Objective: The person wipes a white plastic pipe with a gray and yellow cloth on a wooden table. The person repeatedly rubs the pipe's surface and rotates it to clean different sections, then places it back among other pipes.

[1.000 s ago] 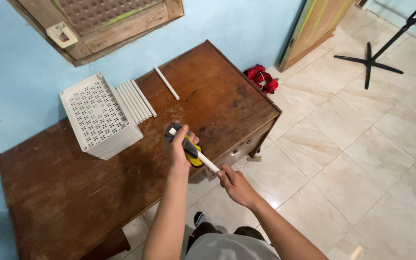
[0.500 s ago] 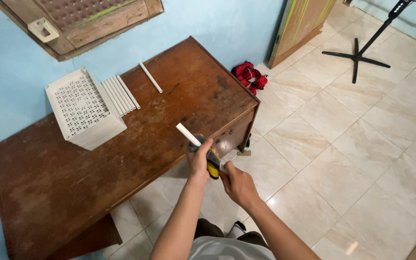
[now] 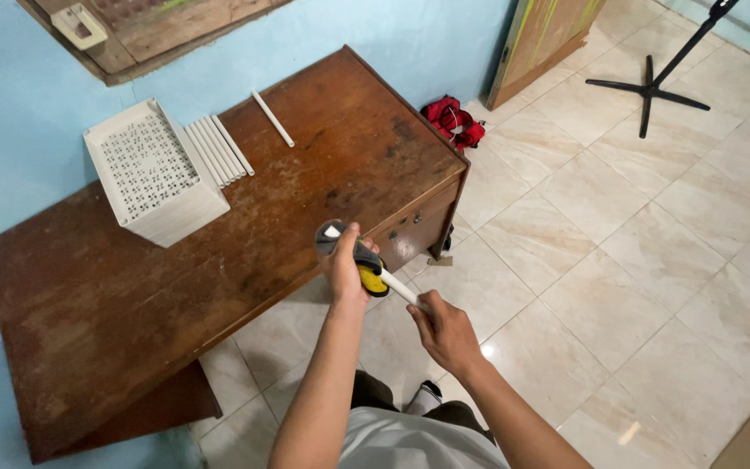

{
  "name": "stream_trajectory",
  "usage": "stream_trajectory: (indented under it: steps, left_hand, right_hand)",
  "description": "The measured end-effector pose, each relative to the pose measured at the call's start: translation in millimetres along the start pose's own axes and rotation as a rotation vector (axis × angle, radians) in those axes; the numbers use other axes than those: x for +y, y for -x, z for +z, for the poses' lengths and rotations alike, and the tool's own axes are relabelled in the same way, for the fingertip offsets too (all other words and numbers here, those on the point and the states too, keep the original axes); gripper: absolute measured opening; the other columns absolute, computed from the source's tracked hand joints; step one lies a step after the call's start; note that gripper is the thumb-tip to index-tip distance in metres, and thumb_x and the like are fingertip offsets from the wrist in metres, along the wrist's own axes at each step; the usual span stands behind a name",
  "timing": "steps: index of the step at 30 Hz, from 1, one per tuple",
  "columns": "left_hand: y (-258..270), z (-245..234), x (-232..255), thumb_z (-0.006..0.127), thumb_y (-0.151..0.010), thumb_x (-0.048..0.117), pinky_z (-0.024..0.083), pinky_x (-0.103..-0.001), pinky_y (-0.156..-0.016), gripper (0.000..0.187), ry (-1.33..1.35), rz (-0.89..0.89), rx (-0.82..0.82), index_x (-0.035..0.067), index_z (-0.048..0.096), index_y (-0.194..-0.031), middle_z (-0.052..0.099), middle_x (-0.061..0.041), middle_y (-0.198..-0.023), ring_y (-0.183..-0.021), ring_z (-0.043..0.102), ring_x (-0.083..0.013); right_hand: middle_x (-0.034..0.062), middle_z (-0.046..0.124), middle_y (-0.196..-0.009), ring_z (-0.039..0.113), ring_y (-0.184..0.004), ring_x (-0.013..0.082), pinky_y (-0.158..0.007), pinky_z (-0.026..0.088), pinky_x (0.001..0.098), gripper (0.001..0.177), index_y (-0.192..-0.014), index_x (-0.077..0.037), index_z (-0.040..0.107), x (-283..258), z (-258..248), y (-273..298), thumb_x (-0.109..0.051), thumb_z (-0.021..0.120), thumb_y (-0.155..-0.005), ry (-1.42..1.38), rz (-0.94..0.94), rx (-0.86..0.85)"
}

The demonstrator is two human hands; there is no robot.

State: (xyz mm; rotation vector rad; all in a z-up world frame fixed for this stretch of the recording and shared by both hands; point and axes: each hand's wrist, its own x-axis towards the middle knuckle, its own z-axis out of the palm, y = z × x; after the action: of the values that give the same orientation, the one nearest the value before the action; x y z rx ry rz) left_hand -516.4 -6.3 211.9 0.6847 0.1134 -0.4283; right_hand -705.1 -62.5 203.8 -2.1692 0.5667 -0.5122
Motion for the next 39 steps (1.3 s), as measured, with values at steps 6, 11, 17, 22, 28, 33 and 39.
stream_trajectory:
  steps: [6, 11, 17, 22, 28, 33, 39]
  left_hand:
    - [16, -20, -12, 0.074, -0.087, 0.007, 0.051, -0.038, -0.054, 0.035, -0.120, -0.097, -0.006, 0.009, 0.049, -0.111, 0.056, -0.008, -0.076, -0.058, 0.057, -0.0185]
    - [-26, -40, 47, 0.071, -0.087, 0.003, 0.048, -0.038, -0.053, 0.033, -0.065, -0.007, -0.143, 0.011, 0.050, -0.111, 0.056, -0.007, -0.077, -0.055, 0.054, -0.0178]
    - [-82, -74, 103, 0.070, -0.086, 0.001, 0.046, -0.035, -0.054, 0.036, 0.018, 0.024, -0.046, 0.013, 0.051, -0.114, 0.057, -0.004, -0.082, -0.058, 0.054, -0.0164]
    - [-94, -83, 117, 0.071, -0.088, 0.001, 0.048, -0.035, -0.056, 0.037, -0.002, -0.096, -0.100, 0.015, 0.048, -0.114, 0.054, -0.004, -0.080, -0.060, 0.055, -0.0162]
    - [-156, -89, 193, 0.070, -0.087, 0.002, 0.049, -0.037, -0.053, 0.035, -0.136, -0.072, -0.140, 0.013, 0.048, -0.112, 0.056, -0.005, -0.076, -0.057, 0.055, -0.0176]
    - [-199, -82, 222, 0.071, -0.089, 0.004, 0.049, -0.034, -0.052, 0.032, -0.101, -0.023, -0.134, 0.012, 0.048, -0.110, 0.055, -0.005, -0.076, -0.055, 0.054, -0.0161]
    - [-167, -73, 157, 0.071, -0.090, 0.008, 0.050, -0.032, -0.054, 0.031, -0.094, -0.361, -0.118, 0.015, 0.048, -0.111, 0.056, -0.003, -0.074, -0.058, 0.057, -0.0147]
  right_hand:
    - [0.0066, 0.062, -0.062, 0.055, -0.054, 0.0133, -0.051, 0.045, 0.0304, 0.026, -0.097, -0.006, 0.058, -12, 16, -24, -0.031, 0.060, -0.104, -0.320, 0.180, -0.227]
    - [-0.0015, 0.046, -0.058, 0.032, -0.046, 0.0078, -0.042, 0.027, 0.0262, 0.028, -0.096, -0.008, 0.055, -26, 31, -32, -0.033, 0.049, -0.106, -0.729, 0.433, -0.520]
    - [-0.0005, 0.048, -0.059, 0.039, -0.052, 0.0083, -0.048, 0.035, 0.0290, 0.034, -0.092, -0.006, 0.061, -55, 94, -68, -0.033, 0.049, -0.108, -0.493, 0.309, -0.500]
    - [0.0108, 0.060, -0.064, 0.055, -0.058, 0.0248, -0.055, 0.046, 0.0401, 0.026, -0.092, -0.004, 0.061, -103, 159, -115, -0.027, 0.055, -0.103, -0.241, 0.095, -0.244]
    - [0.0222, 0.061, -0.069, 0.060, -0.063, 0.0425, -0.059, 0.046, 0.0487, 0.025, -0.095, -0.004, 0.056, -137, 206, -137, -0.027, 0.058, -0.103, -0.105, 0.040, -0.155]
    - [0.0207, 0.063, -0.066, 0.061, -0.062, 0.0432, -0.058, 0.046, 0.0512, 0.025, -0.093, -0.005, 0.056, -144, 223, -125, -0.027, 0.062, -0.101, 0.017, 0.105, -0.045]
    - [0.0201, 0.066, -0.071, 0.064, -0.063, 0.0429, -0.056, 0.049, 0.0503, 0.019, -0.097, -0.005, 0.055, -143, 216, -148, -0.021, 0.064, -0.094, 0.205, 0.029, 0.173]
